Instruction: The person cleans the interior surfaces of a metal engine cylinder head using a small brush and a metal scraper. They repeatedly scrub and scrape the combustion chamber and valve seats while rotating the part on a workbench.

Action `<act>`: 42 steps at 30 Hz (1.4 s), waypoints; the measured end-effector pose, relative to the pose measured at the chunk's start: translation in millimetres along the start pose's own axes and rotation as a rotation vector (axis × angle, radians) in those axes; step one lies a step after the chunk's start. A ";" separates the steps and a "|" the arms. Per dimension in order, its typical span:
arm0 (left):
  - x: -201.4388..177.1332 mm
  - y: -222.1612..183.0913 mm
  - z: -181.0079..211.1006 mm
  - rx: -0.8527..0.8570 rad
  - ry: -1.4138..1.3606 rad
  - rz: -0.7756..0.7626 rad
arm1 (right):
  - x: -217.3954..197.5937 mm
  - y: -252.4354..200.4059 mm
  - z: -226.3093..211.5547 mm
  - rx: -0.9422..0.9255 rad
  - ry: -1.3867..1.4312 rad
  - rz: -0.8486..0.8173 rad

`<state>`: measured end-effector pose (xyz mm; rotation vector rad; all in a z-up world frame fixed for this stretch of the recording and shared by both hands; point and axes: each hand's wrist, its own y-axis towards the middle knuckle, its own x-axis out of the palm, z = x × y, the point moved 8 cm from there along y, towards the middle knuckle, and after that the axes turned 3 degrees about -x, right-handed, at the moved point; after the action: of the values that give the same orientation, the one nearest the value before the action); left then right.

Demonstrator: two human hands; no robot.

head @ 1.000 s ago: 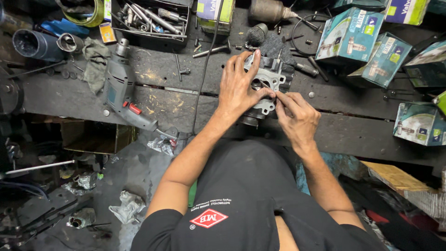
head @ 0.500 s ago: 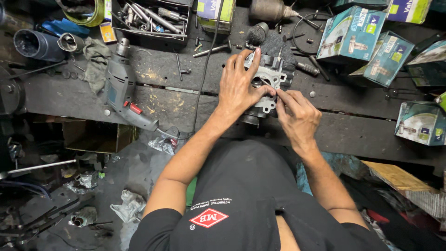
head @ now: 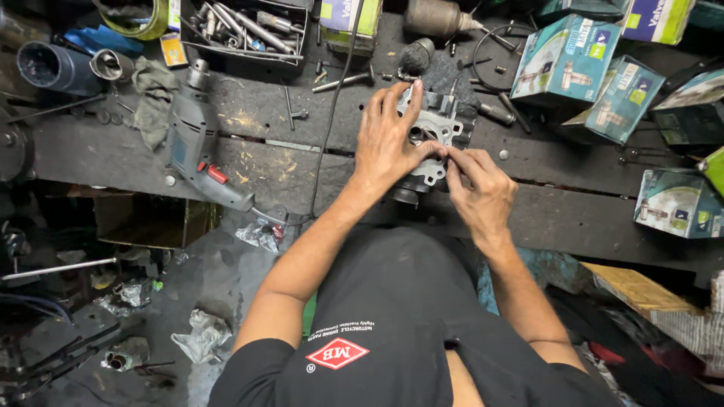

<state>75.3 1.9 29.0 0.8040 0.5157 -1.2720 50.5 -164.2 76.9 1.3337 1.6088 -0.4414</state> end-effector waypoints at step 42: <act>-3.0 0.4 1.5 0.006 -0.026 -0.006 | -2.5 4.4 -0.5 0.028 0.036 -0.009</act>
<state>74.8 2.7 32.3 0.7903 0.4938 -1.2890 54.0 -163.8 80.4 1.3631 1.6441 -0.4493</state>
